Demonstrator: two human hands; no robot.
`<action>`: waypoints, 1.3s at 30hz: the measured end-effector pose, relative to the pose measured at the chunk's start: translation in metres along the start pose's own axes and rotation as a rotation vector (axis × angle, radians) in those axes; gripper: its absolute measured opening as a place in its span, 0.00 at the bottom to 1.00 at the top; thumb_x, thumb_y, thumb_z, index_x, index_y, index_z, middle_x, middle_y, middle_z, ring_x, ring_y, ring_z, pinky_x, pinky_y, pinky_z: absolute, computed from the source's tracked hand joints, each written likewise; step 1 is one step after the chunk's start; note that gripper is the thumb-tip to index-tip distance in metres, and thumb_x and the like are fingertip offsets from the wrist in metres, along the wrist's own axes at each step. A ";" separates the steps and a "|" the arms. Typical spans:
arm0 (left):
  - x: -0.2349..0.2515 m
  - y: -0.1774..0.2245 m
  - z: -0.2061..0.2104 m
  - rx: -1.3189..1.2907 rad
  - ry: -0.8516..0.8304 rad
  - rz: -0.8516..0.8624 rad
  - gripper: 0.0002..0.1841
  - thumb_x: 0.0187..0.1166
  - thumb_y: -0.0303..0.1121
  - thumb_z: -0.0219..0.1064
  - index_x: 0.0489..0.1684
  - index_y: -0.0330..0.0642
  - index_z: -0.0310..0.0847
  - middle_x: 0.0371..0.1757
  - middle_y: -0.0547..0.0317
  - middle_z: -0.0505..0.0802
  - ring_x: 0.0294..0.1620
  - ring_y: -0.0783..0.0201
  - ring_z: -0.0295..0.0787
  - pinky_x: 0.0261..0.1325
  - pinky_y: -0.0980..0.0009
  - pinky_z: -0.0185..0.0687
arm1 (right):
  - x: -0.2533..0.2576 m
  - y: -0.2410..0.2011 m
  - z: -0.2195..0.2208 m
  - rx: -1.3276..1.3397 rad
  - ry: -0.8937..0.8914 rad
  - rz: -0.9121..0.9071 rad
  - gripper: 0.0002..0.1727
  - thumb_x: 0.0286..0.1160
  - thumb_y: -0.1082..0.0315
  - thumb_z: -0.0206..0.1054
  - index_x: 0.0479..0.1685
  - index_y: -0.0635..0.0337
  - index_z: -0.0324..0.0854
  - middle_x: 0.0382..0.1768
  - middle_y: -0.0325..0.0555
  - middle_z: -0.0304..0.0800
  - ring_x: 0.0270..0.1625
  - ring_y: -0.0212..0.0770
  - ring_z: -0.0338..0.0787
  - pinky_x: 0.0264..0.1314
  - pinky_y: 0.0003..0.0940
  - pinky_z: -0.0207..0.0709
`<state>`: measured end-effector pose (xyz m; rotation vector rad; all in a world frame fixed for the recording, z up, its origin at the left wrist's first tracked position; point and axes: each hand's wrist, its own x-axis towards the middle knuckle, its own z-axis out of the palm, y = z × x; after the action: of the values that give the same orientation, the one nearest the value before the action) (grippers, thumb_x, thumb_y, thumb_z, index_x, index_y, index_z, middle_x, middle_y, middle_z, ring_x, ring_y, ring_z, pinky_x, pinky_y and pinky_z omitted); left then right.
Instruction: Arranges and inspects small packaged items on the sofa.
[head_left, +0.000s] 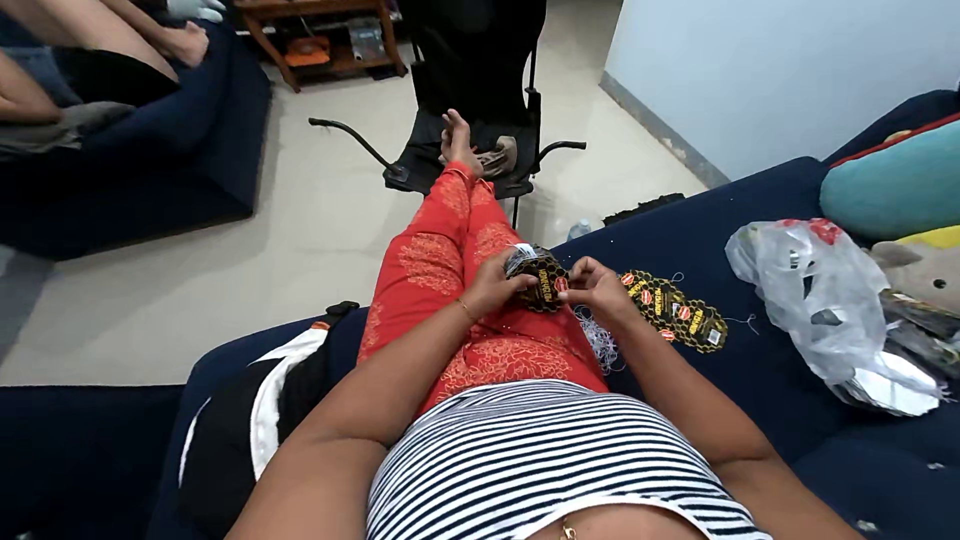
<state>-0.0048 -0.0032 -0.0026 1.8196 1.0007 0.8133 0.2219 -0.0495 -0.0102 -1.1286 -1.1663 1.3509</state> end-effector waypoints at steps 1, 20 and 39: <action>0.000 -0.002 0.000 -0.001 -0.006 0.017 0.22 0.73 0.27 0.77 0.65 0.31 0.80 0.53 0.45 0.93 0.52 0.60 0.93 0.64 0.58 0.88 | -0.001 -0.004 -0.006 0.013 -0.015 -0.005 0.18 0.51 0.88 0.74 0.35 0.58 0.75 0.30 0.39 0.87 0.35 0.33 0.88 0.43 0.32 0.86; -0.016 0.033 -0.011 -0.271 -0.261 0.080 0.23 0.67 0.21 0.74 0.64 0.33 0.81 0.50 0.57 0.94 0.48 0.73 0.92 0.56 0.71 0.90 | 0.017 0.015 -0.003 -0.362 -0.143 -0.394 0.18 0.68 0.81 0.66 0.58 0.66 0.87 0.50 0.47 0.88 0.49 0.33 0.87 0.55 0.33 0.84; -0.005 0.014 0.002 0.079 0.050 0.130 0.21 0.69 0.29 0.79 0.61 0.32 0.84 0.52 0.50 0.95 0.54 0.68 0.93 0.65 0.66 0.87 | -0.009 0.029 0.004 -0.133 0.048 -0.261 0.39 0.86 0.62 0.57 0.94 0.58 0.45 0.90 0.54 0.58 0.85 0.45 0.72 0.80 0.46 0.75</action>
<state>-0.0011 -0.0125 0.0086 1.9566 0.9661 0.9133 0.2155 -0.0605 -0.0385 -1.0546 -1.3331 1.0545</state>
